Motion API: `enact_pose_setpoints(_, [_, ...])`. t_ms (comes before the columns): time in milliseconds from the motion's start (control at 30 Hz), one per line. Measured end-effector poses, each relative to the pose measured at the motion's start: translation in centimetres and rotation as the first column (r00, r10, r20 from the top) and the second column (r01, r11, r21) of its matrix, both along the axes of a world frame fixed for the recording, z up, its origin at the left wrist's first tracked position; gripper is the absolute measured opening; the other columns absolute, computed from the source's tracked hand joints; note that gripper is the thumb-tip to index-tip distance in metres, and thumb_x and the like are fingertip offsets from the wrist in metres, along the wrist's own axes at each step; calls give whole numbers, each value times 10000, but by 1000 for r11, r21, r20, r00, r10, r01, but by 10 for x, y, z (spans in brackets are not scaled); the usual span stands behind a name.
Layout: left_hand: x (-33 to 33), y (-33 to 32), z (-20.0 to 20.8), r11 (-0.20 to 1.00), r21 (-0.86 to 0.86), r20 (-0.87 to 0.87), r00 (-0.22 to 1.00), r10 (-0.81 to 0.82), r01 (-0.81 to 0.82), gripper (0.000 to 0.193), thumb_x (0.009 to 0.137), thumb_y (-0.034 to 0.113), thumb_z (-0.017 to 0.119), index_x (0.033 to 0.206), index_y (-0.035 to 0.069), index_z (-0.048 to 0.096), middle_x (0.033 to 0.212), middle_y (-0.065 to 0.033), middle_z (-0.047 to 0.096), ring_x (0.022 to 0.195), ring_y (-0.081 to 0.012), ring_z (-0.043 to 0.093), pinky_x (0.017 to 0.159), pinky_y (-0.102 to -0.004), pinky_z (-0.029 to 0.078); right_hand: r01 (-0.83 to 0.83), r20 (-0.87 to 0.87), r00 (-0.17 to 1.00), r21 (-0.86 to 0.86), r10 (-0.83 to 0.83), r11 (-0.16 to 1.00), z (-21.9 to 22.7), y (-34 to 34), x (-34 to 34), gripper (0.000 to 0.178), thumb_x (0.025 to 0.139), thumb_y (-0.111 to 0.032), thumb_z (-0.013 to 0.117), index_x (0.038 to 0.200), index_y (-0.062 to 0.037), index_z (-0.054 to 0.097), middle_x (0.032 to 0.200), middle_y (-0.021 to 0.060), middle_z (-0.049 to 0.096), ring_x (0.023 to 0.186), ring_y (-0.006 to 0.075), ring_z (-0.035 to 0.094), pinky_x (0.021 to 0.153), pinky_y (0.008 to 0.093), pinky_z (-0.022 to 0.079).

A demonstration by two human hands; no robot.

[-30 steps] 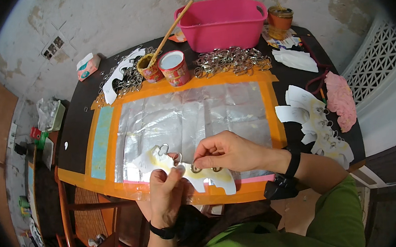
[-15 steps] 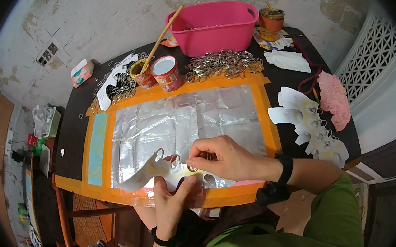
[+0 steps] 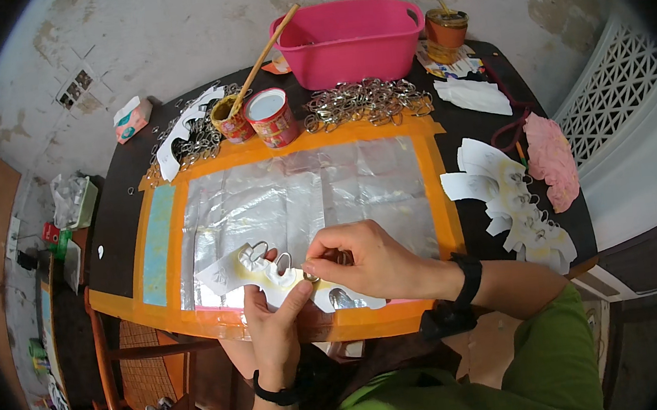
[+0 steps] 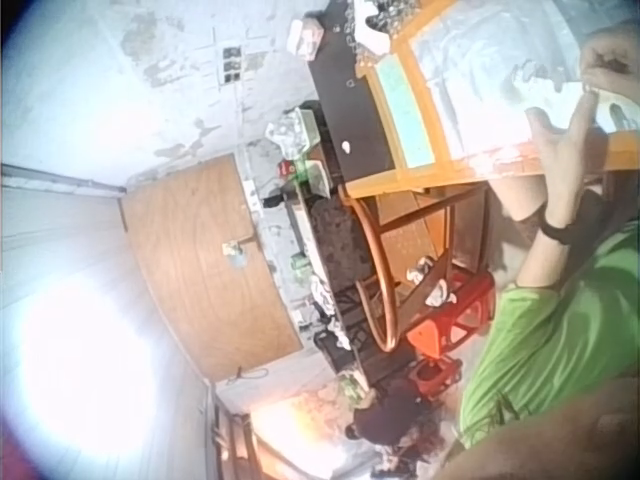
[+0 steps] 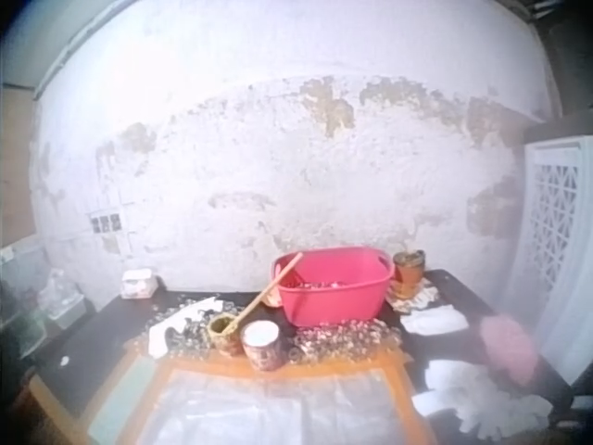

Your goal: The person presses metal rings into the holes of a paper cutout and folds the paper edges over the rings by hand. They then pick up another paper cutout and repeat the process of attaching metal rings to it.

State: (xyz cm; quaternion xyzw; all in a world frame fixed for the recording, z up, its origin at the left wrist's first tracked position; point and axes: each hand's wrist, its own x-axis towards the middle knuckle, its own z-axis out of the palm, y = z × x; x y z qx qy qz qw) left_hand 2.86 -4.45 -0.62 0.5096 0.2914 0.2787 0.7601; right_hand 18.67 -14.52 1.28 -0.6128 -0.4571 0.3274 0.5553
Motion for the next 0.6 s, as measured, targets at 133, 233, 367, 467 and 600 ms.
enact_pose_setpoints(133, [0,-2,4,999,-24,-52,998,30,-31,657,831,-62,765,1408,-16,454,1251,-96,591,1144,-189,597,1012,-325,481,-3,-10,1000,-30,3,1000,-1,0,0,129,947,-82,689,963,46,679,845,70,707,768,76,629,686,260,522])
enact_pose_setpoints(233, [2,-6,1,999,14,-33,999,40,-39,662,830,-73,760,1407,-9,441,1221,-90,593,1119,-186,602,1004,-319,483,8,10,1000,3,-8,1000,-4,1,-1,130,944,-80,690,974,46,688,855,79,717,781,88,649,702,266,533])
enact_pose_setpoints(367, [2,-10,-1,991,39,-52,990,129,-127,637,814,1,830,1330,-49,460,1162,-107,605,1020,-162,625,849,-287,535,-1,54,999,37,-1,999,-7,0,-1,118,959,-54,683,1039,25,717,893,55,697,806,78,633,690,254,506])
enact_pose_setpoints(467, [3,-12,2,981,97,-71,982,176,-169,584,808,9,838,1262,-47,476,1154,-112,607,1011,-159,630,824,-279,540,-13,85,996,26,11,1000,-6,1,0,140,953,-45,683,1065,21,734,895,70,699,821,105,650,708,260,509])
enact_pose_setpoints(600, [1,-11,-1,984,78,-130,977,168,-158,556,812,7,833,1246,-45,488,1153,-112,608,1013,-158,632,826,-270,535,-14,126,992,55,7,998,-11,2,1,160,946,-95,699,1055,7,756,871,86,691,775,142,658,679,279,517])
